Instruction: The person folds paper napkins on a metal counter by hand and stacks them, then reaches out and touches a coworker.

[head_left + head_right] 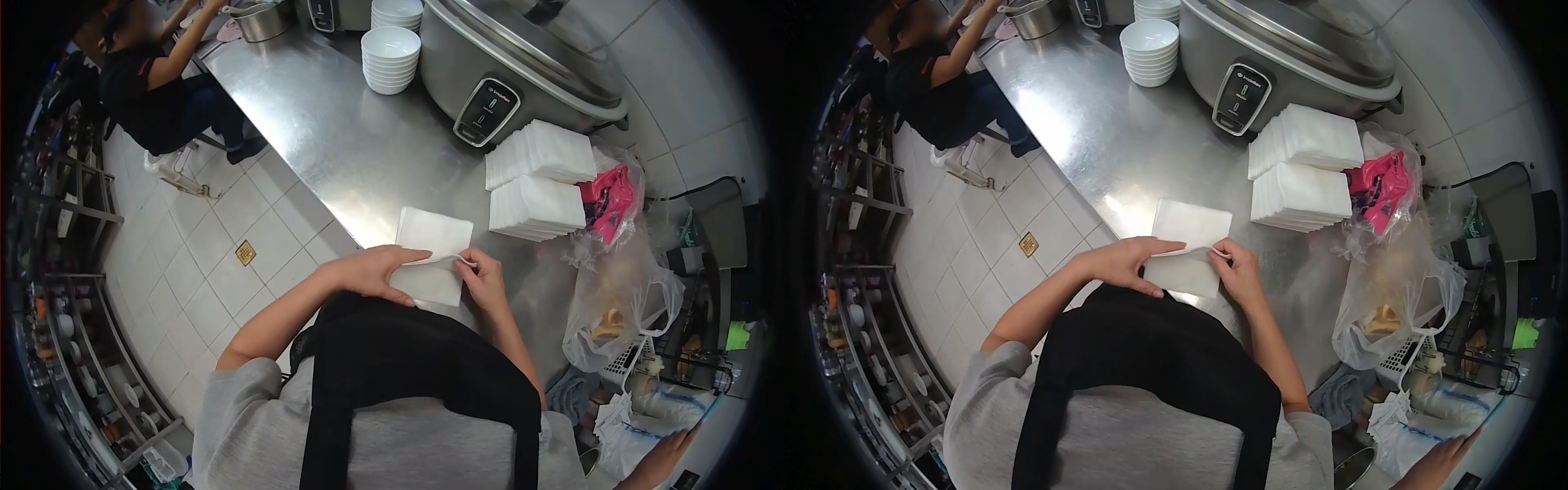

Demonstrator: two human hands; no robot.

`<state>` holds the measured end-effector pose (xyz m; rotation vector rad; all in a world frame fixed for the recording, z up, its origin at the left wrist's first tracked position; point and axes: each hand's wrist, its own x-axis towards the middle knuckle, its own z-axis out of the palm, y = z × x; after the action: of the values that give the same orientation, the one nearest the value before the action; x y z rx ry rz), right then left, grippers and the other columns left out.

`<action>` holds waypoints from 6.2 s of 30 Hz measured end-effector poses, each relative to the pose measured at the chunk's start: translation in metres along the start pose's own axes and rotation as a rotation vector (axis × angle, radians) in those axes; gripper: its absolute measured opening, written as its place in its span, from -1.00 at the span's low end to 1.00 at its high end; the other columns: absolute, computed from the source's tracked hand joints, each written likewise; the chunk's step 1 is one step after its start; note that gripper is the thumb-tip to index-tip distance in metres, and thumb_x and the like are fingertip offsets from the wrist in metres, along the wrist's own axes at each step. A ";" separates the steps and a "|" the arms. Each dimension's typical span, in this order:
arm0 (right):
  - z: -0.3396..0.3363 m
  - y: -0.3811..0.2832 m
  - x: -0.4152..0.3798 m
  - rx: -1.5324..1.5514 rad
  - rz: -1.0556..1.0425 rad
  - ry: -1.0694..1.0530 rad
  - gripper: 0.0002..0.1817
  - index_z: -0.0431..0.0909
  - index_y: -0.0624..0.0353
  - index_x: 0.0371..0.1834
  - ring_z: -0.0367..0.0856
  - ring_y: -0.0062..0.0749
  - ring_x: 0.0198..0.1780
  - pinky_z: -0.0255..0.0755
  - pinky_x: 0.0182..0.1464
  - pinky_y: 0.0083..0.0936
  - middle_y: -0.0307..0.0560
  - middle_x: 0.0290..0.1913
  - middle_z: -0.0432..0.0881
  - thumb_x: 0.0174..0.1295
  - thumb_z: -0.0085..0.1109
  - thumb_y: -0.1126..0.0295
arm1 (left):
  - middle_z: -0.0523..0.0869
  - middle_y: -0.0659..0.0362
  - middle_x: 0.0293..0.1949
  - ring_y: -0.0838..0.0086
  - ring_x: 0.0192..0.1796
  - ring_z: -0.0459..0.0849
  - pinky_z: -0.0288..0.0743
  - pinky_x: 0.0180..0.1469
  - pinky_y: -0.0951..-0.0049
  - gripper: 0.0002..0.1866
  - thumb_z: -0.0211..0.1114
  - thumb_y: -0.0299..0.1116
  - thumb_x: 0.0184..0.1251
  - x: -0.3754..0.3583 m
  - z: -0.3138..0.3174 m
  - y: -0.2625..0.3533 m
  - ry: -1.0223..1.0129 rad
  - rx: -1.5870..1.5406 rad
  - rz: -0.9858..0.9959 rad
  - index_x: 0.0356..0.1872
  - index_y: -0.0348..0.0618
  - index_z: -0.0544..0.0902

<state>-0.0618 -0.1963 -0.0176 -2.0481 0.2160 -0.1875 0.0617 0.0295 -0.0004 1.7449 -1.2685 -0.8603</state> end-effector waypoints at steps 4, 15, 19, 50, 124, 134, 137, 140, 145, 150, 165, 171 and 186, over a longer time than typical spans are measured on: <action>0.008 0.003 0.009 -0.080 0.100 0.067 -0.82 0.56 0.27 -0.34 0.48 -0.43 -0.57 0.34 -0.46 -0.43 -0.03 -0.60 0.53 0.15 0.22 0.35 | 0.66 -0.05 -0.26 0.22 -0.27 0.65 0.52 -0.20 0.32 -0.47 0.36 -0.34 0.14 0.009 0.019 -0.022 0.296 -0.068 -0.181 0.15 -0.25 0.46; 0.015 -0.004 0.034 -0.444 0.288 0.099 -0.68 0.40 0.25 -0.29 0.56 0.24 -0.35 0.35 -0.32 -0.01 0.25 -0.48 0.57 0.30 0.06 0.16 | 0.51 0.15 -0.67 0.26 -0.57 0.58 0.39 -0.47 0.30 -0.26 0.31 -0.39 0.18 0.025 0.014 -0.007 0.559 0.093 -0.351 0.37 -0.06 0.15; 0.017 -0.001 0.036 -0.482 0.251 0.113 -0.68 0.38 0.25 -0.28 0.56 0.27 -0.33 0.36 -0.30 0.02 0.27 -0.47 0.58 0.32 0.02 0.16 | 0.54 0.14 -0.65 0.20 -0.56 0.60 0.41 -0.46 0.26 -0.24 0.30 -0.39 0.19 0.027 0.018 -0.010 0.568 0.136 -0.356 0.38 -0.08 0.11; 0.004 0.009 -0.018 -0.823 -0.209 -0.098 -0.29 0.19 0.27 0.37 0.14 -0.11 0.43 -0.03 0.41 -0.02 0.05 0.43 0.17 0.21 0.12 0.14 | 0.07 0.19 0.49 0.23 0.52 -0.02 -0.15 0.34 -0.37 -0.25 0.02 0.10 0.33 0.047 0.019 -0.012 0.021 0.934 0.156 0.46 0.04 0.08; -0.018 -0.025 -0.023 -0.361 -0.443 -0.337 -0.65 0.51 0.22 -0.08 0.52 -0.07 0.03 0.42 0.08 -0.27 0.01 -0.01 0.56 0.00 0.25 0.47 | 0.58 0.17 -0.18 0.28 -0.03 0.55 0.51 -0.01 0.37 -0.85 0.31 -0.48 0.01 -0.002 0.062 0.026 0.357 0.556 -0.017 -0.35 -0.18 0.56; -0.040 -0.016 -0.023 -0.261 -0.388 -0.333 -0.59 0.52 0.19 0.00 0.48 -0.08 0.17 0.40 0.14 -0.29 0.01 0.12 0.53 0.01 0.26 0.48 | 0.58 0.19 -0.36 0.34 -0.17 0.57 0.54 -0.21 0.36 -0.97 0.24 -0.49 -0.04 0.009 0.068 0.028 0.459 0.746 -0.044 -0.52 -0.15 0.57; -0.035 -0.018 -0.022 -0.273 -0.477 -0.287 -0.59 0.52 0.17 -0.01 0.48 -0.06 0.17 0.40 0.13 -0.30 0.02 0.11 0.53 -0.01 0.25 0.50 | 0.65 0.14 -0.41 0.30 -0.24 0.64 0.54 -0.22 0.35 -0.96 0.25 -0.48 -0.06 0.012 0.048 0.032 0.351 0.578 -0.201 -0.53 -0.17 0.60; -0.025 -0.009 -0.017 -0.279 -0.498 -0.222 -0.64 0.56 0.19 -0.05 0.51 -0.07 0.12 0.42 0.10 -0.32 0.03 0.07 0.57 0.00 0.22 0.52 | 0.70 0.06 -0.41 0.21 -0.31 0.68 0.55 -0.22 0.36 -0.90 0.27 -0.46 -0.08 0.011 0.034 0.022 0.292 0.382 -0.225 -0.47 -0.18 0.65; -0.022 0.011 -0.010 -0.126 -0.450 -0.162 -0.80 0.61 0.22 -0.20 0.64 -0.18 -0.08 0.49 -0.04 -0.36 0.02 -0.14 0.67 0.07 0.16 0.53 | 0.75 0.11 -0.27 0.27 -0.22 0.70 0.54 -0.13 0.31 -0.69 0.40 -0.24 0.00 0.009 0.027 0.031 0.246 -0.006 -0.229 -0.24 -0.18 0.68; -0.022 0.029 -0.022 0.054 -0.150 -0.119 -0.89 0.57 0.27 -0.29 0.58 -0.52 -0.48 0.42 -0.37 -0.57 -0.07 -0.48 0.65 0.15 0.16 0.48 | 0.69 0.03 -0.07 0.20 -0.02 0.62 0.45 0.10 0.28 -0.52 0.38 -0.26 0.10 -0.010 0.061 0.022 0.420 0.299 0.008 0.10 -0.10 0.59; -0.005 0.043 0.028 -0.155 0.079 -0.007 -0.76 0.48 0.30 -0.39 0.60 -0.05 -0.41 0.39 -0.33 -0.25 0.10 -0.50 0.61 0.17 0.15 0.29 | 0.60 -0.02 -0.60 0.03 -0.44 0.65 0.46 -0.37 0.10 -0.41 0.25 -0.32 0.21 0.021 0.069 0.021 0.837 0.176 -0.451 0.24 -0.17 0.26; -0.002 0.032 0.032 -0.277 0.065 0.018 -0.76 0.46 0.25 -0.38 0.58 0.05 -0.36 0.37 -0.31 -0.16 0.12 -0.46 0.59 0.19 0.11 0.26 | 0.62 -0.01 -0.60 -0.02 -0.41 0.65 0.49 -0.33 0.08 -0.22 0.29 -0.27 0.18 0.021 0.069 0.015 0.810 0.161 -0.496 0.38 -0.11 0.07; 0.003 0.022 0.029 -0.410 0.120 0.087 -0.78 0.45 0.17 -0.32 0.58 0.21 -0.22 0.41 -0.20 0.00 0.19 -0.35 0.62 0.24 0.04 0.23 | 0.64 -0.03 -0.56 -0.03 -0.44 0.65 0.50 -0.39 0.06 -0.19 0.24 -0.28 0.23 0.031 0.068 0.005 0.851 0.351 -0.494 0.43 -0.02 -0.02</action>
<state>-0.0345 -0.2110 -0.0377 -2.4262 0.4610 -0.1679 0.0087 -0.0149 -0.0293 2.3804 -0.4318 -0.0626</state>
